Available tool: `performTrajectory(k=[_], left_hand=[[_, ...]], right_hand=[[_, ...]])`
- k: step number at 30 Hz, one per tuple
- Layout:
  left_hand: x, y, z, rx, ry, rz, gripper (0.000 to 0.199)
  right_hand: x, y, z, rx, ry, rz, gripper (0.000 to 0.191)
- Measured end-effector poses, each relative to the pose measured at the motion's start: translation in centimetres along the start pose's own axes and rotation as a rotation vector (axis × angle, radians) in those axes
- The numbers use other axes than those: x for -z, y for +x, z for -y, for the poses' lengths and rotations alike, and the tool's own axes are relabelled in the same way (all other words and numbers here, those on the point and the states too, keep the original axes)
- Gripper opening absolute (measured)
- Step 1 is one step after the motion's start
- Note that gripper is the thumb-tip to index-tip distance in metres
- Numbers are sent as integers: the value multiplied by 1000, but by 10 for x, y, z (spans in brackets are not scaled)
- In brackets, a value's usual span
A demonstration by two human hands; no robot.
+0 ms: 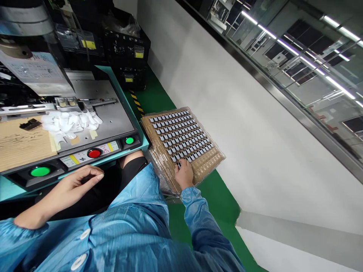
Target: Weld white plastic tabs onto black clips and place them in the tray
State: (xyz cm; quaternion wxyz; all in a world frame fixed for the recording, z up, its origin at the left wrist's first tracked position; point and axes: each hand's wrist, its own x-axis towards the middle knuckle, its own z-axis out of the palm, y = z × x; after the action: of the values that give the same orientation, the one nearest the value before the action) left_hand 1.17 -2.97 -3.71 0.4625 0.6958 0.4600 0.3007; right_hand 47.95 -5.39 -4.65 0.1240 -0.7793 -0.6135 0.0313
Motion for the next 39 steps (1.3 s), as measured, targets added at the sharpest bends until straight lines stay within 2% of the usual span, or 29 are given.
performTrajectory(k=[4,7,9,13,17,19,22,25,30,36,39], left_hand=[[1,2,-4,-34,14,-2,26],[5,8,-15,-88,37,-35,23],[11,14,-22,-116,63,-75,22],[30,22,-30,-145,151,-207,18],[53,33,-34,-165,338,-348,16],[65,46,-35,-176,492,-399,17],[80,73,-36,-189,748,-422,18],[88,103,-40,-192,944,-373,24],[93,138,-43,-195,1062,-239,32],[97,146,-35,-232,1111,-193,30],[97,143,-32,-234,1158,-201,34]], right_hand=[[3,2,14,68,79,-82,28],[-2,13,50,164,233,-141,26],[-7,26,88,244,347,-142,25],[-14,59,181,462,539,-92,26],[-23,107,265,651,593,-48,27],[-30,134,298,664,579,-24,29],[-40,166,334,564,524,61,29],[-46,180,351,475,438,107,20],[-49,179,353,515,382,49,11],[-50,178,351,492,381,70,7],[-50,179,352,492,390,66,14]])
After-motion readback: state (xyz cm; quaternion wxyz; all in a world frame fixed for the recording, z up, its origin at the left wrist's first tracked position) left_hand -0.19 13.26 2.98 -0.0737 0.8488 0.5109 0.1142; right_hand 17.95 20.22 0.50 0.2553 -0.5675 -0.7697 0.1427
